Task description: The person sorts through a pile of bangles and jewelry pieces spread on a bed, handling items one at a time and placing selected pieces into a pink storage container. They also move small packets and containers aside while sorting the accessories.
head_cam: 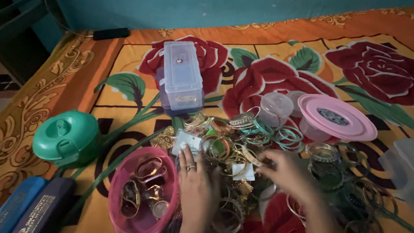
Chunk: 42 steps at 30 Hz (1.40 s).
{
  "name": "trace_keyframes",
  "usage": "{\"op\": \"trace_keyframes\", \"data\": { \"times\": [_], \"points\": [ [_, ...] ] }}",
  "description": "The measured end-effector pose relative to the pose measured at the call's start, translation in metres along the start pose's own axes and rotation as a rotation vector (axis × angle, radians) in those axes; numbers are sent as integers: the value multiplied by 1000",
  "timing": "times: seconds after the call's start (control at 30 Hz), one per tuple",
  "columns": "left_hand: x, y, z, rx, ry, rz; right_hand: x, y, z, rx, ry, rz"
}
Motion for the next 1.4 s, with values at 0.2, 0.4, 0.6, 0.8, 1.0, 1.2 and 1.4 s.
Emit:
{"op": "trace_keyframes", "data": {
  "times": [0.2, 0.4, 0.6, 0.8, 1.0, 1.2, 1.4],
  "points": [
    [-1, 15, -7, -22, -59, -107, 21, 1, 43, -70, 387, -262],
    [-1, -15, 15, -5, 29, 13, 16, -8, 52, -160, 226, -154],
    [-13, -78, 4, -53, 75, 247, 7, -1, 51, -246, 183, -119],
    [-58, -62, -56, -232, -208, 10, 4, 1, 31, -280, 126, -154],
    [-78, -27, -79, -292, -343, -209, 9, -9, 25, -225, 196, -145],
    [-73, -56, -34, -223, -99, 72, 9, -11, 22, -175, 218, -142],
    [-55, -70, 9, -250, -7, 179, 9, -28, -6, -110, 46, -12]
  ]
}}
Point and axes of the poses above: each hand's wrist, its own x-axis away from the middle knuckle, its own y-axis out of the palm, z = x × y, the point moved 10 cm from there along -x, towards the middle knuckle, and after that the axes turned 11 degrees about -z, right-handed, at the moved point
